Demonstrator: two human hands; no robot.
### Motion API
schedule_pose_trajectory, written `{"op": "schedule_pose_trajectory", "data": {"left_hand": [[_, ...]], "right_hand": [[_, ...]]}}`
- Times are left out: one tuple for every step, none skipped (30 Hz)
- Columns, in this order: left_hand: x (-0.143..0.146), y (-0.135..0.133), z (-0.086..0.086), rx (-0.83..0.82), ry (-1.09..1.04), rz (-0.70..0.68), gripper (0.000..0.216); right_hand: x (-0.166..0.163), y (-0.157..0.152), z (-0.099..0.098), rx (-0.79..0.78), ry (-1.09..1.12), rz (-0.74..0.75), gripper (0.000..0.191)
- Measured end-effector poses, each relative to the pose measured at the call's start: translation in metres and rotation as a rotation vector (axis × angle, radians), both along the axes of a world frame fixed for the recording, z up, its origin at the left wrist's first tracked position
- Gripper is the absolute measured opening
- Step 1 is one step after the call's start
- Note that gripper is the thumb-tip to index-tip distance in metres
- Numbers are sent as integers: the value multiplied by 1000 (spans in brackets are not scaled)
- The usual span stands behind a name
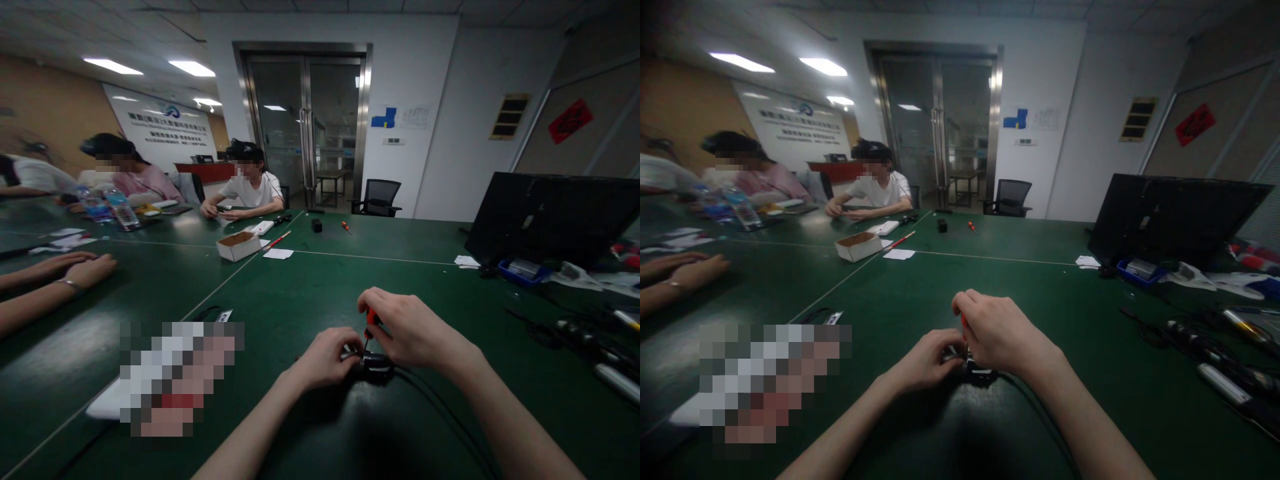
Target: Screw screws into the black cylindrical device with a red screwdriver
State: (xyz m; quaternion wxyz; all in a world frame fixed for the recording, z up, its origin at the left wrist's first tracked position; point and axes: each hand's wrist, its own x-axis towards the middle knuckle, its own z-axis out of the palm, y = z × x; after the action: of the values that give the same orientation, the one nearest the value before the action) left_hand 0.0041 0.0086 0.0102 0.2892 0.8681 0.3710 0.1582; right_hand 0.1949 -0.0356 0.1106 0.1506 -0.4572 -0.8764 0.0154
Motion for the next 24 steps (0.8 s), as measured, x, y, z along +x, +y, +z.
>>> {"op": "schedule_pose_trajectory", "data": {"left_hand": [[0,0,1,6,6,8,13],[0,-1,1,11,11,15,11],[0,-1,2,13,16,19,11],[0,-2,2,13,22,19,10],[0,-2,2,12,27,18,10],[0,-2,2,10,29,17,10],[0,-2,2,10,30,19,11],[0,-2,1,10,29,19,13],[0,-2,1,12,28,16,14],[0,-2,1,15,27,9,16],[0,-2,1,19,29,1,17],[0,-2,2,26,33,-7,17],[0,-2,2,32,35,-13,17],[0,-2,3,37,35,-15,17],[-1,-2,3,39,33,-13,16],[-1,-2,3,38,32,-9,16],[-1,-2,4,36,32,-4,16],[-1,-2,4,32,36,0,16],[-1,-3,4,30,43,4,15],[-1,-3,3,28,50,8,14],[-1,-2,3,28,55,8,14],[-1,-2,2,27,57,6,15],[-1,-1,1,27,55,0,16],[-1,-1,-1,29,49,-9,18]], "right_hand": [[-1,1,0,17,-21,-24,21],[-2,2,-1,40,-44,-50,18],[-3,2,-1,63,-68,-73,14],[-4,3,0,85,-92,-94,11],[-5,3,0,104,-112,-109,11],[-6,3,1,119,-124,-116,14],[-6,2,1,124,-121,-113,17],[-5,2,2,116,-104,-100,17],[-4,1,2,94,-76,-78,16],[-3,0,3,64,-44,-53,16],[-2,-1,3,32,-17,-29,18],[-1,-1,3,4,0,-16,20],[0,-1,3,-14,4,-13,22],[0,-1,3,-17,-3,-19,22],[0,-1,3,-8,-18,-32,22],[-1,0,3,9,-36,-46,20],[-2,1,3,30,-58,-61,17],[-4,1,3,53,-79,-74,13],[-5,2,3,75,-101,-87,11],[-7,2,3,93,-120,-101,11],[-7,2,3,108,-133,-111,14],[-8,2,3,119,-136,-114,15],[-8,2,4,123,-125,-107,14],[-7,1,4,112,-100,-85,10]]}}
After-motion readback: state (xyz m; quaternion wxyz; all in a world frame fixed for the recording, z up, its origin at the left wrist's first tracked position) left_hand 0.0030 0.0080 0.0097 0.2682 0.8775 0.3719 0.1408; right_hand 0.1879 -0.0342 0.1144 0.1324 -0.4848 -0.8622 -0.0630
